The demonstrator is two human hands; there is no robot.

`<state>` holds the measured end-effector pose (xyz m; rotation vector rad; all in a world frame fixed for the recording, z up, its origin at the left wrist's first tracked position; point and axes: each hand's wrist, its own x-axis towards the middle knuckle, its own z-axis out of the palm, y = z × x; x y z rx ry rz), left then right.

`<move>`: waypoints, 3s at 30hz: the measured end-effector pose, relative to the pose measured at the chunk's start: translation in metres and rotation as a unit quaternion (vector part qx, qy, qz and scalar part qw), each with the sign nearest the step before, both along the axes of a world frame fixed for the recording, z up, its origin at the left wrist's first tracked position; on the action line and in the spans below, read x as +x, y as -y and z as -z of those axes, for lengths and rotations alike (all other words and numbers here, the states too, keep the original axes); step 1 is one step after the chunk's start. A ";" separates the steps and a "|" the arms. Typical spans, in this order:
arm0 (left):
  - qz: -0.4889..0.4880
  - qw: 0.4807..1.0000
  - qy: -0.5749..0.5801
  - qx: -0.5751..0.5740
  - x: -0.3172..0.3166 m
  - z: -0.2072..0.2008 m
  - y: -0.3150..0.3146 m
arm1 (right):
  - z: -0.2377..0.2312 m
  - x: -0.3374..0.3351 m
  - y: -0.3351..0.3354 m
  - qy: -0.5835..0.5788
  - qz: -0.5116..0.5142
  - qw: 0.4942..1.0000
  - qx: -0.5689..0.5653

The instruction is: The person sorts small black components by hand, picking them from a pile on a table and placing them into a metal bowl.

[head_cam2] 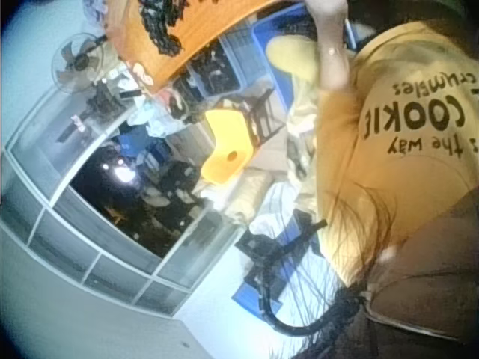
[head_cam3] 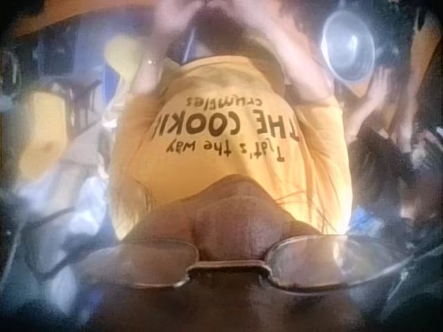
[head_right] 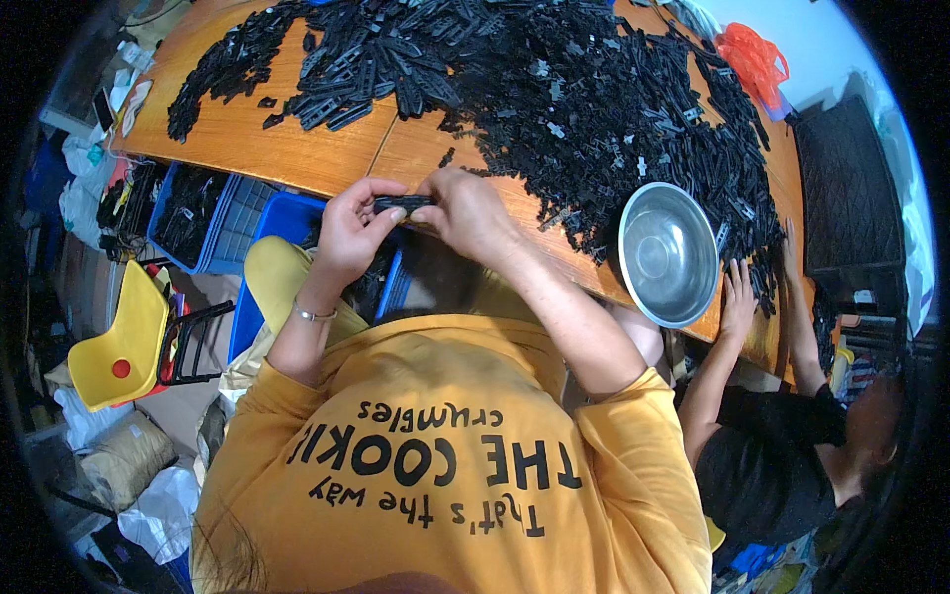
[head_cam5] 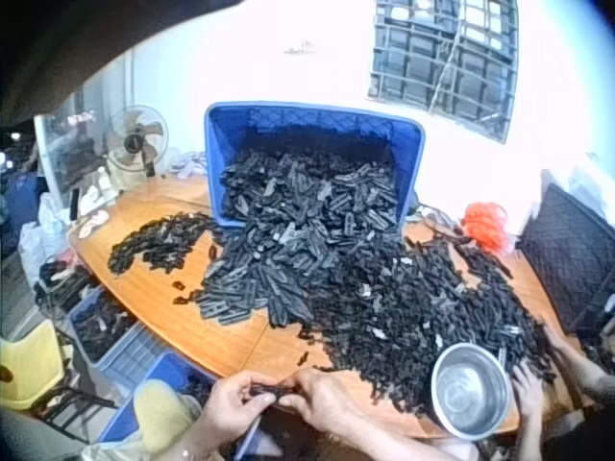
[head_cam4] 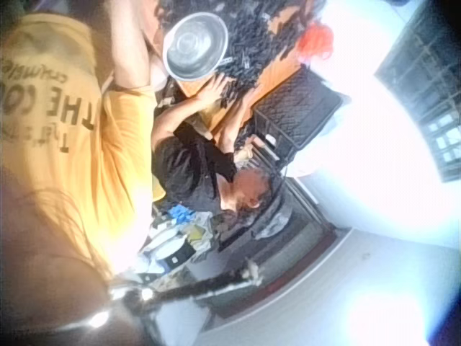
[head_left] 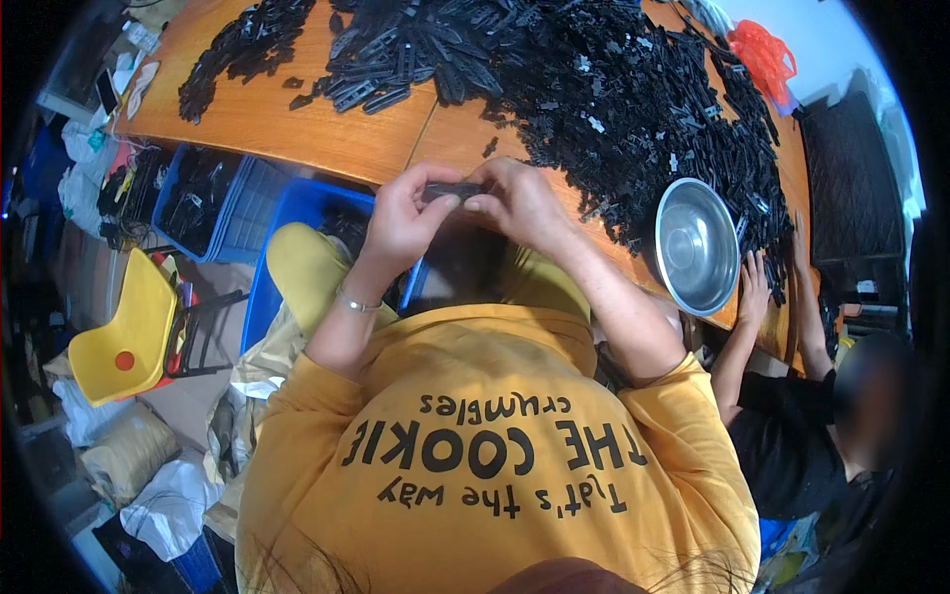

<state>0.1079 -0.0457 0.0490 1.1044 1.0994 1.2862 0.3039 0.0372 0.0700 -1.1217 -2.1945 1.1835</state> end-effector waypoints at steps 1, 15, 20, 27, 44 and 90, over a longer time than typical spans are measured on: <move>-0.016 0.999 -0.036 0.014 -0.004 0.003 0.004 | 0.001 -0.005 0.006 0.018 -0.007 0.998 0.058; -0.139 0.815 -0.540 0.157 -0.104 0.025 0.050 | -0.012 0.005 -0.012 0.229 -0.004 0.927 0.297; -0.251 0.832 -0.468 0.163 -0.086 0.010 -0.019 | 0.024 0.043 -0.036 0.260 0.030 0.918 0.297; -0.266 0.766 -0.567 0.146 -0.091 0.008 -0.098 | 0.024 0.041 -0.035 0.220 0.025 0.932 0.287; -0.260 0.783 -0.542 0.159 -0.059 0.024 -0.070 | 0.014 0.023 -0.019 0.059 0.039 0.968 0.242; 0.030 0.967 0.246 -0.060 0.002 0.001 -0.027 | -0.018 -0.011 0.012 -0.178 0.075 0.945 0.264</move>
